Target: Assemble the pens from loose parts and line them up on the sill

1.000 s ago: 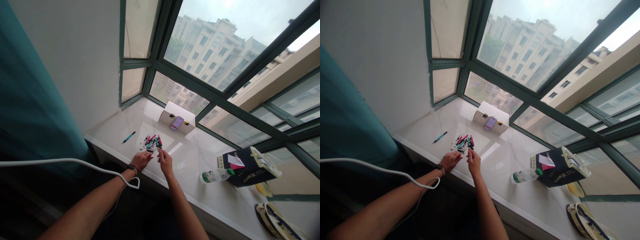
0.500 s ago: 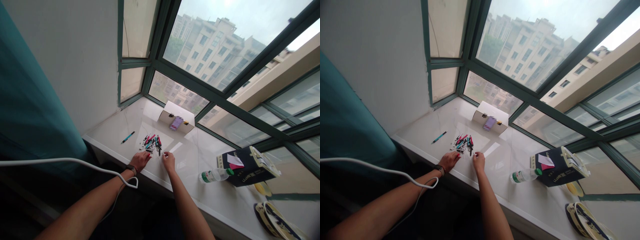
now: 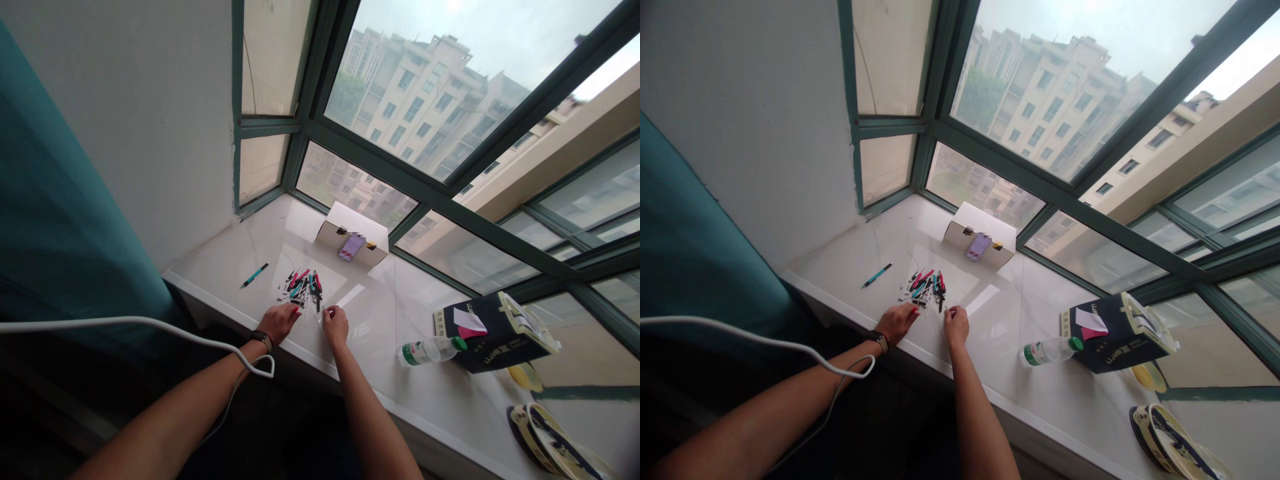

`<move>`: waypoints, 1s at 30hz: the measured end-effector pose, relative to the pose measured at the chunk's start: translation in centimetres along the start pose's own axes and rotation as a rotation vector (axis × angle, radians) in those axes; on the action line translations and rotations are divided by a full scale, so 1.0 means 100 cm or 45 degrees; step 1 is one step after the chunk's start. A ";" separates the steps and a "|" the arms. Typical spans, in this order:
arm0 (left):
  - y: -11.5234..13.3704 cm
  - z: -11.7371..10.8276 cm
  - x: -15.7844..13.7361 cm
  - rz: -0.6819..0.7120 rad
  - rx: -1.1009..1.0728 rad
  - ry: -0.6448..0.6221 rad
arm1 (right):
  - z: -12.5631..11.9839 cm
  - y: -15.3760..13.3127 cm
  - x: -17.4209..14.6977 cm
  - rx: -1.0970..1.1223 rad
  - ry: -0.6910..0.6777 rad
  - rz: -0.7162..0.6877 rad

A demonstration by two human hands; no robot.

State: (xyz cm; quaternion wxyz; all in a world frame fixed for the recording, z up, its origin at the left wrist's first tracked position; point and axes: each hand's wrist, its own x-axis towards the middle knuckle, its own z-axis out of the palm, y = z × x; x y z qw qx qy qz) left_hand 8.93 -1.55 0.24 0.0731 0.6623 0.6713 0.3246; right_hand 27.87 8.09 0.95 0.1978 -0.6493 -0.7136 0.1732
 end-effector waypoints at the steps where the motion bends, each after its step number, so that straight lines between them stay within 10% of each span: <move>1: 0.000 0.000 0.000 0.000 0.001 0.001 | -0.001 0.000 0.000 0.008 -0.010 0.003; 30: 0.002 -0.002 0.000 0.004 0.060 0.006 | -0.004 -0.005 -0.001 -0.065 -0.046 -0.138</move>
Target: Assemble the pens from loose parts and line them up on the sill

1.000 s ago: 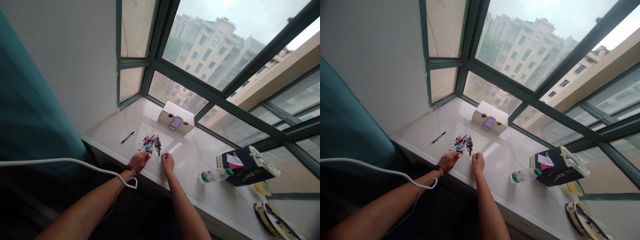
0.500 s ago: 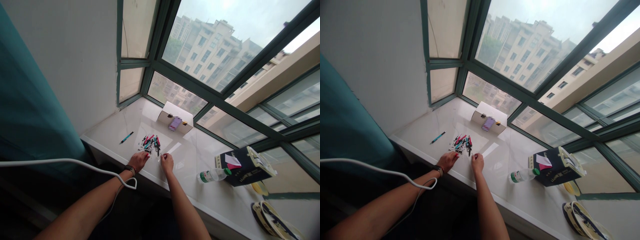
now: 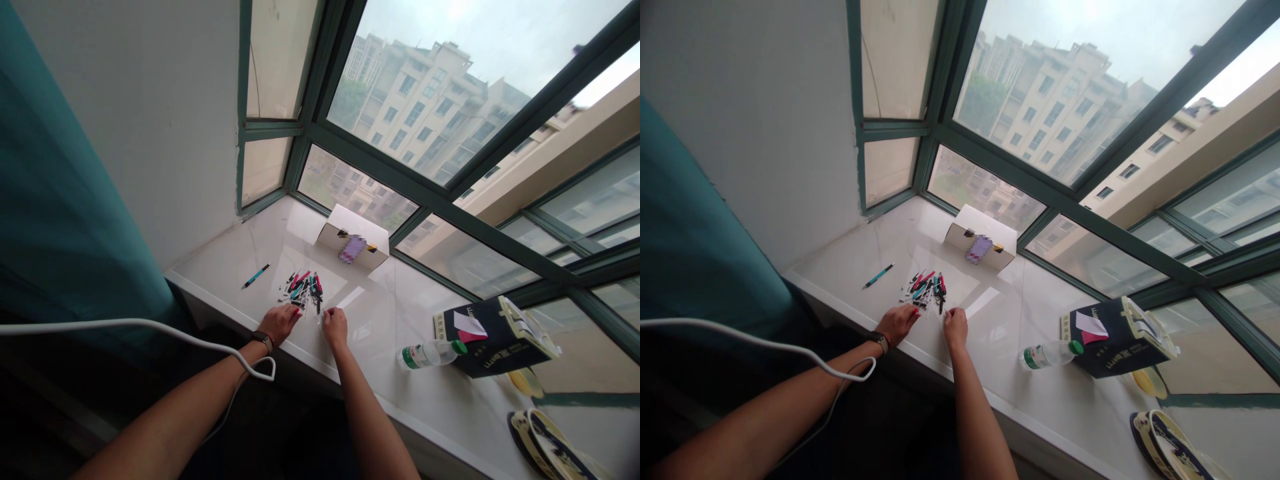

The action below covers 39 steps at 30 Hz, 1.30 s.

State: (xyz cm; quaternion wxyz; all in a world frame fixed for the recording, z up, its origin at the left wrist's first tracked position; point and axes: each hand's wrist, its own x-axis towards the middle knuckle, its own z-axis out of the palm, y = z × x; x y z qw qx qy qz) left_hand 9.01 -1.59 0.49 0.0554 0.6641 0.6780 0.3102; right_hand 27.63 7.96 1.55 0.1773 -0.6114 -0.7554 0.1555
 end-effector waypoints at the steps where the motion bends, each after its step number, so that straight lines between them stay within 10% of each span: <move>1: 0.000 0.000 0.000 0.002 0.005 -0.001 | 0.000 0.001 -0.002 0.011 0.016 -0.020; 18: -0.001 0.002 0.000 -0.018 0.009 -0.011 | -0.014 -0.007 0.055 -0.141 -0.154 0.037; 29: 0.001 -0.002 0.001 -0.025 0.027 -0.035 | -0.015 -0.017 0.080 -0.529 -0.470 -0.294; 39: 0.000 0.000 0.001 -0.012 0.030 -0.016 | -0.024 -0.001 0.060 -0.093 -0.284 -0.198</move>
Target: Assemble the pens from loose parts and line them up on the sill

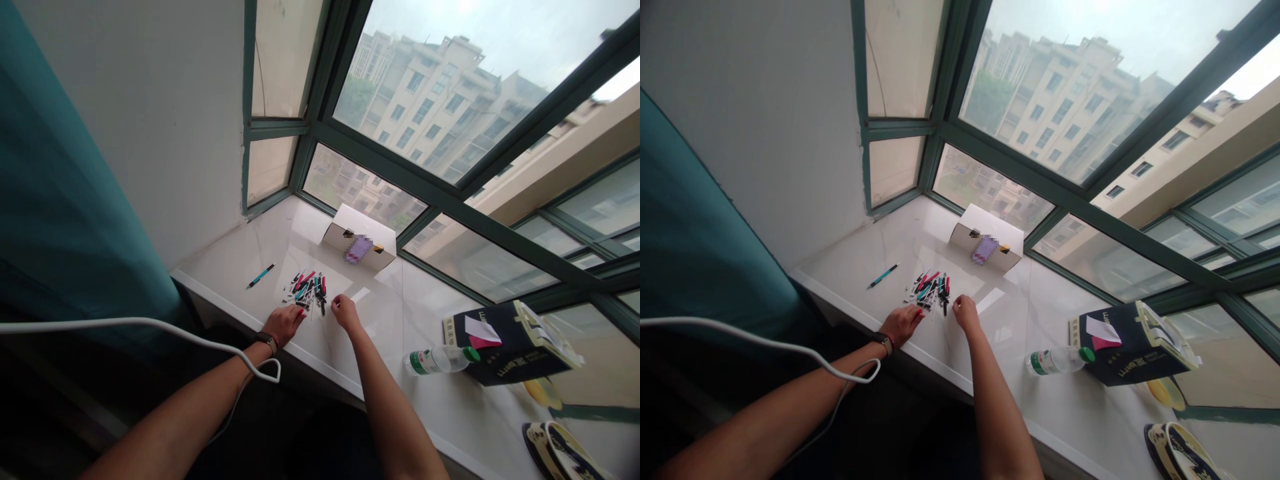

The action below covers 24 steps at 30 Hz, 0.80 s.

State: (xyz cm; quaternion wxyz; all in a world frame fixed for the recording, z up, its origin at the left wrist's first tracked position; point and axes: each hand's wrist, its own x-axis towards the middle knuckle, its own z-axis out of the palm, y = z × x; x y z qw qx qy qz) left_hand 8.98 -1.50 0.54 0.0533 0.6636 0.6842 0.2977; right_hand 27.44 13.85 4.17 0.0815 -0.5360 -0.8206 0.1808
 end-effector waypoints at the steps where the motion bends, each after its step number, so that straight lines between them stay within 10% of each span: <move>1: 0.000 0.000 0.000 0.001 -0.001 0.001 | 0.001 0.002 -0.003 0.165 0.064 0.066; 6: 0.000 0.002 -0.001 0.000 -0.014 0.008 | 0.004 -0.010 -0.019 1.053 0.122 0.298; 11: 0.000 0.003 0.000 -0.008 -0.020 0.014 | -0.006 -0.056 -0.033 1.517 -0.009 0.172; 24: -0.001 0.003 -0.001 -0.007 0.003 0.035 | -0.041 -0.095 -0.044 1.211 -0.117 -0.208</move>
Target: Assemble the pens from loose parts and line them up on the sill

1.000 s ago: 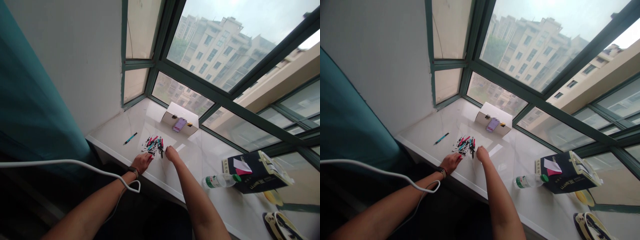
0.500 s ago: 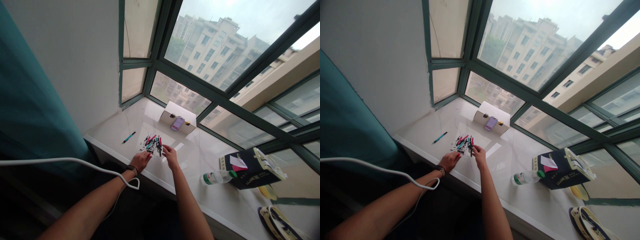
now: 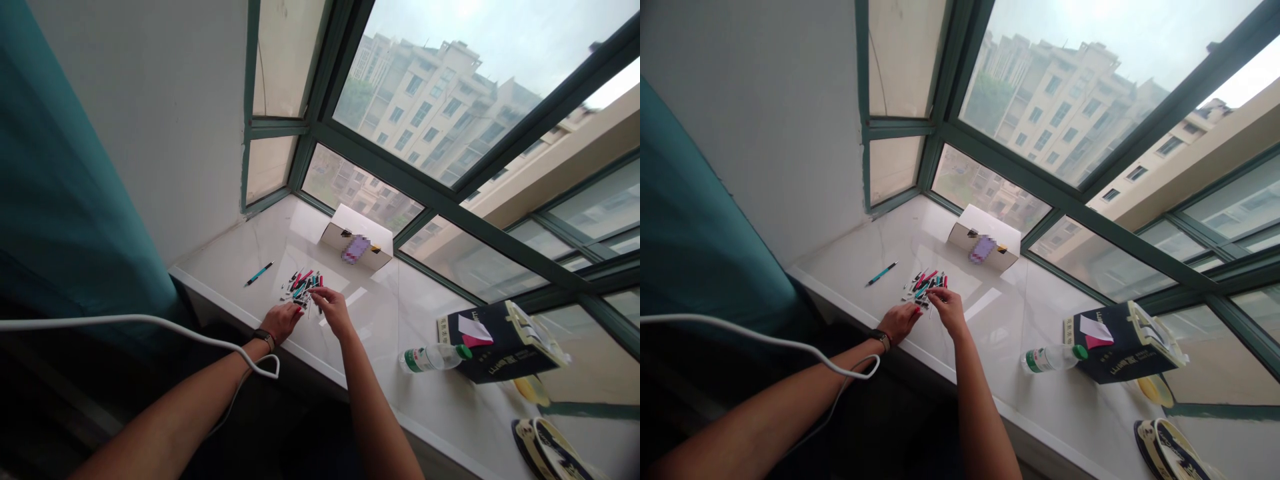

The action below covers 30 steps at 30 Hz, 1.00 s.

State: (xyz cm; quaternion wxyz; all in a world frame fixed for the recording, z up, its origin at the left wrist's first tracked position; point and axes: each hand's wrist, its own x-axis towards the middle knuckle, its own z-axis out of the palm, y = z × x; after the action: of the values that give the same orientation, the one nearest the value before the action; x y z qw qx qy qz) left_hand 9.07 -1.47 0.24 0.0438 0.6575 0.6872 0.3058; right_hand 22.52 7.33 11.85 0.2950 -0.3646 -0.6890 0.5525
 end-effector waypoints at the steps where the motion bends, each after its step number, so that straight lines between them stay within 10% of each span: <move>1: 0.000 0.000 0.000 0.000 0.001 0.001 | -0.001 -0.001 -0.001 -0.005 -0.010 0.003; 22: 0.001 -0.002 0.000 -0.007 -0.008 -0.019 | 0.001 0.026 -0.001 -0.111 -0.157 0.024; 30: 0.000 -0.001 0.000 -0.005 -0.021 -0.023 | -0.026 0.047 0.013 -0.807 0.227 0.199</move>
State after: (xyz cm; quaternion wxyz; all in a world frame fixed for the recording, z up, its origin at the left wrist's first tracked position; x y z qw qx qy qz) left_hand 9.06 -1.52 0.33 0.0561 0.6586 0.6854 0.3055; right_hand 24.73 10.45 7.83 0.1829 -0.5367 -0.7680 0.2978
